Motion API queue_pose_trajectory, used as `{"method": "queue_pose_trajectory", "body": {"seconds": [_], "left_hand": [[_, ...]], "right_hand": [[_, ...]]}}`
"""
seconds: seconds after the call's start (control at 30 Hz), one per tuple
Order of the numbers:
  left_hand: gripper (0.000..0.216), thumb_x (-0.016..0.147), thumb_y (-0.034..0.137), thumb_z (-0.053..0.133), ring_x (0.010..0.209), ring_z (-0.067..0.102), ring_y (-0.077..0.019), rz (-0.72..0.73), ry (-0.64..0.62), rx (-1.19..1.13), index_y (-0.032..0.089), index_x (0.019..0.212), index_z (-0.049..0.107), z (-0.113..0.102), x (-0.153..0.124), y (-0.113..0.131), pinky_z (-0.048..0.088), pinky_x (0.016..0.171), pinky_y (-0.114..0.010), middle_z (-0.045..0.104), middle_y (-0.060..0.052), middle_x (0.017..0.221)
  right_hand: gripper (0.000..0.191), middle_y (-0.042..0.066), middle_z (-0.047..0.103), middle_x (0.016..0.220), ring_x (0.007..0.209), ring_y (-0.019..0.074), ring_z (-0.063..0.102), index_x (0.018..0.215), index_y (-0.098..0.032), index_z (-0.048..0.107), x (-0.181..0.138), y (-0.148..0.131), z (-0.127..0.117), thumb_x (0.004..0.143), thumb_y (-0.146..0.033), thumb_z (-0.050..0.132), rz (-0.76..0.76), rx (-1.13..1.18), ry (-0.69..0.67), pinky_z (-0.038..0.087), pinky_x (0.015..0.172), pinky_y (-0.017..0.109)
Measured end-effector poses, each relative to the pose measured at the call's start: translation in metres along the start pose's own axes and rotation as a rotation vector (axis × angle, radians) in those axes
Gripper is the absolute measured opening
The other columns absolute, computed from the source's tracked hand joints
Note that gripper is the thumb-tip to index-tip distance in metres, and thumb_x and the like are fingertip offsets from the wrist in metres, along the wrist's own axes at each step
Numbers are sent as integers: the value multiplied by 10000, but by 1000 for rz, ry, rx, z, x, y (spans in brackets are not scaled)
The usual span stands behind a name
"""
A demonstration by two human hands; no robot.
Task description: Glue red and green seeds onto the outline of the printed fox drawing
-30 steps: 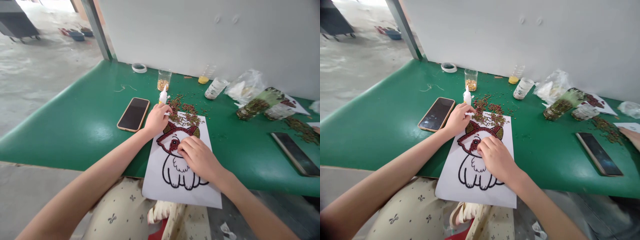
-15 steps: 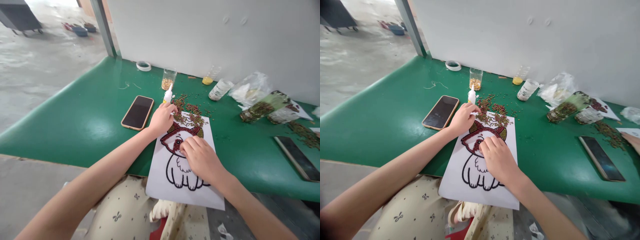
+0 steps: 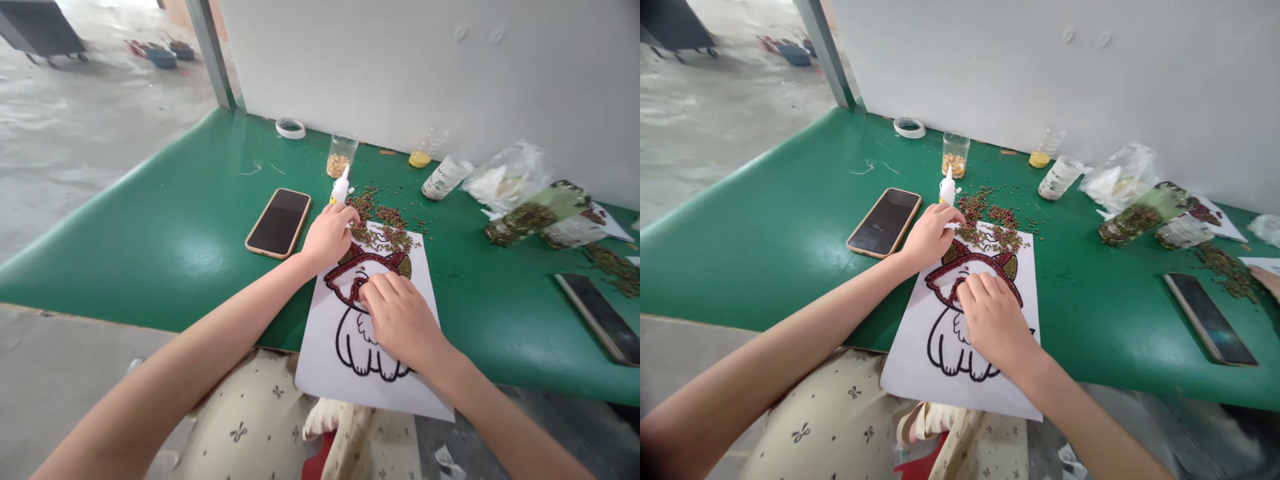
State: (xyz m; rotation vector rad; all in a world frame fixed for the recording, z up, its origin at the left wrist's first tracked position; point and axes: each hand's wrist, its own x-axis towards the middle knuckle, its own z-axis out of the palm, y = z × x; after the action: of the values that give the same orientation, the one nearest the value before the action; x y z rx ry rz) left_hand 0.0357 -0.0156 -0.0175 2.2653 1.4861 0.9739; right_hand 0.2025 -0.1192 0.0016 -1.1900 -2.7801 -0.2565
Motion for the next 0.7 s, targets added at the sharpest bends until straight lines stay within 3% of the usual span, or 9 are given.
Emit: {"method": "queue_pose_trajectory", "body": {"seconds": [0.23, 0.5, 0.7], "left_hand": [[359, 685, -9, 358, 987, 511, -215, 2, -9, 7, 199, 886, 571, -1, 0, 0, 425, 902, -366, 604, -58, 997], [349, 706, -7, 363, 982, 513, -213, 11, -6, 22, 201, 892, 573, 0, 0, 0, 426, 888, -357, 596, -54, 988], [348, 713, -7, 361, 980, 509, -215, 13, -13, 25, 194, 897, 577, 0, 0, 0, 421, 896, -359, 605, -56, 1004]], "right_hand": [[142, 80, 543, 793, 762, 234, 434, 782, -186, 535, 0, -1, 0, 845, -88, 454, 31, 25, 12, 331, 683, 365], [62, 59, 575, 912, 882, 224, 510, 901, -220, 498, -2, 8, -3, 889, -159, 500, 190, 492, 110, 410, 781, 358], [97, 38, 575, 861, 866, 213, 504, 821, -216, 492, 0, 7, 4, 875, -148, 536, 210, 553, 71, 409, 786, 348]]}}
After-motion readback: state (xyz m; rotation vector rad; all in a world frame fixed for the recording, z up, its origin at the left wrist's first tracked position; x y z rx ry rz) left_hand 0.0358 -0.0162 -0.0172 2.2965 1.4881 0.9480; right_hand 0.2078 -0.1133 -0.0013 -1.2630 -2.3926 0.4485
